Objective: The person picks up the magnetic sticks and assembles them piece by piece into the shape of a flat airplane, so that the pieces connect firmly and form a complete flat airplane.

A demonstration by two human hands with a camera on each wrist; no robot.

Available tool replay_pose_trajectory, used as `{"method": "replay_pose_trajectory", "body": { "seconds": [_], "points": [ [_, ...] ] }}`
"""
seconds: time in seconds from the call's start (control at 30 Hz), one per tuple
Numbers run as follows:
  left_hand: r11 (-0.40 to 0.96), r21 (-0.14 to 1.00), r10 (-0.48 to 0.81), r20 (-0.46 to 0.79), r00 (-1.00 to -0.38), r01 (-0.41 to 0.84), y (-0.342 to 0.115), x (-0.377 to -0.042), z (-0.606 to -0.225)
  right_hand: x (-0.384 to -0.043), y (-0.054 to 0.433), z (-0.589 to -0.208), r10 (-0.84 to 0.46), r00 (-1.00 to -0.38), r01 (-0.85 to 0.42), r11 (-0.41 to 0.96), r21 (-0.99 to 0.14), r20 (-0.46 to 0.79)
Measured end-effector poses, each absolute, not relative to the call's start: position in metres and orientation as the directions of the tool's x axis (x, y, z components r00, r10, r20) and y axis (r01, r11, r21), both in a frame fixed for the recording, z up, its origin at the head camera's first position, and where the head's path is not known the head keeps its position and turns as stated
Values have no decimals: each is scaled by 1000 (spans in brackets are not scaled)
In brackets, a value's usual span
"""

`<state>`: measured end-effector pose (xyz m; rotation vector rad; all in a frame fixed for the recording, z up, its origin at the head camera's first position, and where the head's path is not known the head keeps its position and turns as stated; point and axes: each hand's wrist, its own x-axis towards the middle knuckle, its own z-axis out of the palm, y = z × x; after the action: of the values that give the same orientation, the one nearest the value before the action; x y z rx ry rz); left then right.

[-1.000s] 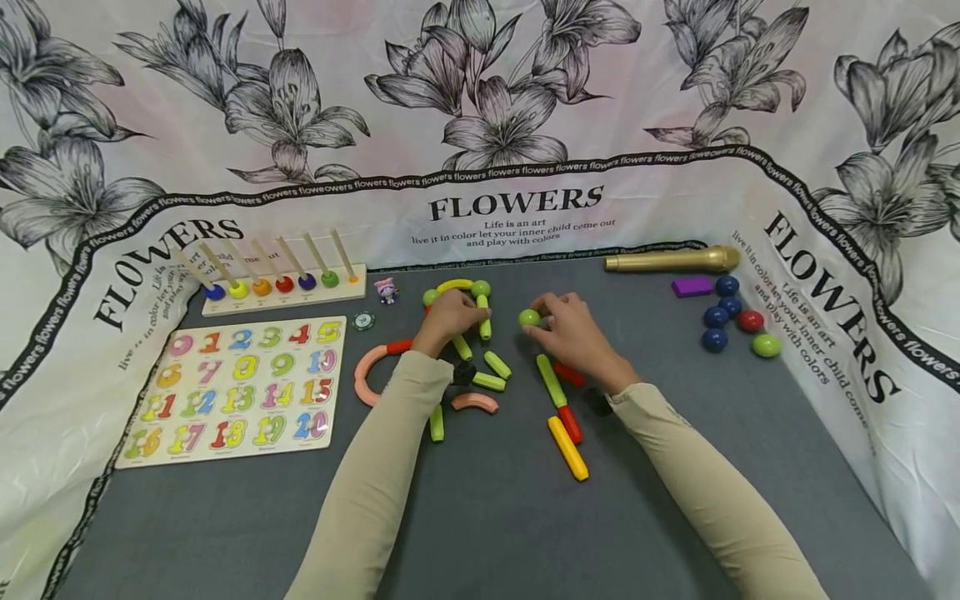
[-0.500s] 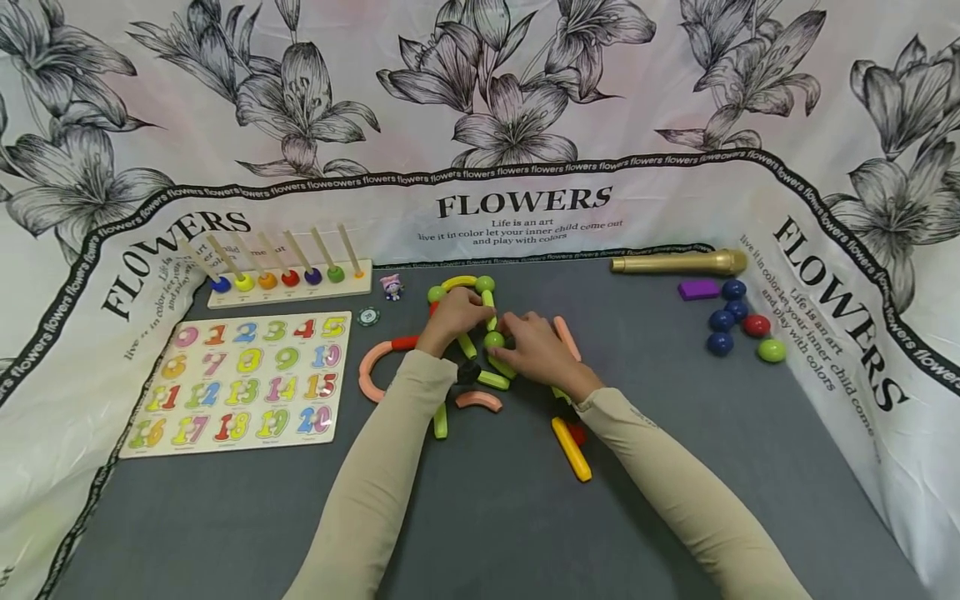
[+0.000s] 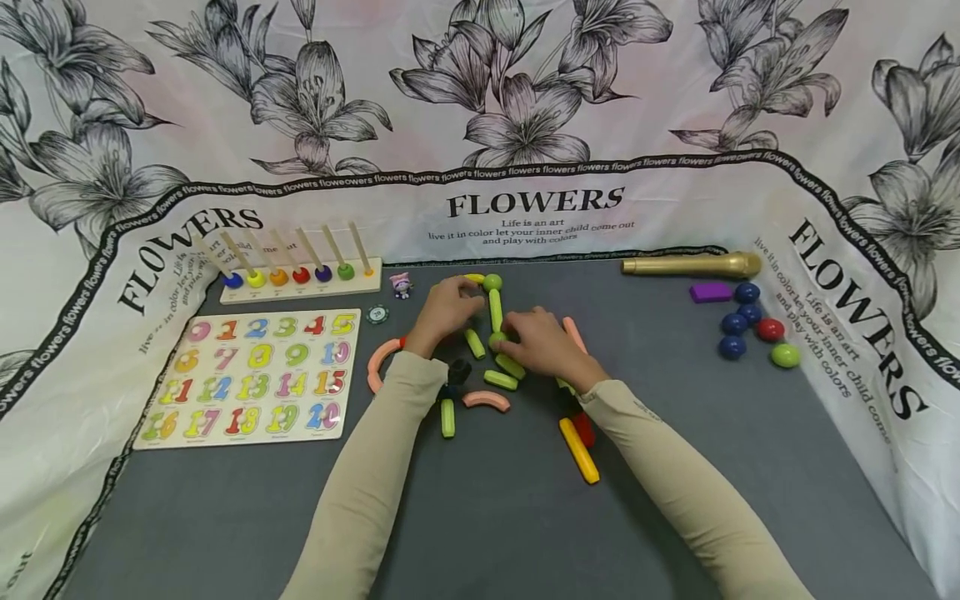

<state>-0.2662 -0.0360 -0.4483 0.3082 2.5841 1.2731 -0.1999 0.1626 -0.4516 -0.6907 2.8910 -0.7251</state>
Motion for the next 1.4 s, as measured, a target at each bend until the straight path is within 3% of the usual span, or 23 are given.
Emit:
{"method": "replay_pose_trajectory", "body": {
  "seconds": [0.13,0.37,0.5,0.67,0.83,1.03,1.4],
  "points": [
    [608,787,276,-90,-957,101,-54,-262,-446,-202,159,-448,-454,-886,-449,798,-402,88],
    [696,681,422,-131,-897,229,-80,-252,-450,-210,137,-460,-614,-779,-625,776,-86,124],
    [735,628,457,-181,-871,255,-87,-249,-451,-214,126,-469,-600,-795,-603,798,-8,92],
    [729,641,489,-241,-838,241,-95,-242,-453,-215,125,-469,-573,-810,-585,806,-90,126],
    [703,651,531,-212,-821,286,-100,-241,-461,-214,135,-467,-530,-831,-555,807,-199,168],
    [714,647,488,-186,-853,267,-105,-240,-457,-217,133,-464,-584,-797,-603,781,-162,151],
    [712,643,492,-170,-853,282,-107,-237,-459,-221,120,-460,-643,-761,-649,755,-93,85]
  ]
}}
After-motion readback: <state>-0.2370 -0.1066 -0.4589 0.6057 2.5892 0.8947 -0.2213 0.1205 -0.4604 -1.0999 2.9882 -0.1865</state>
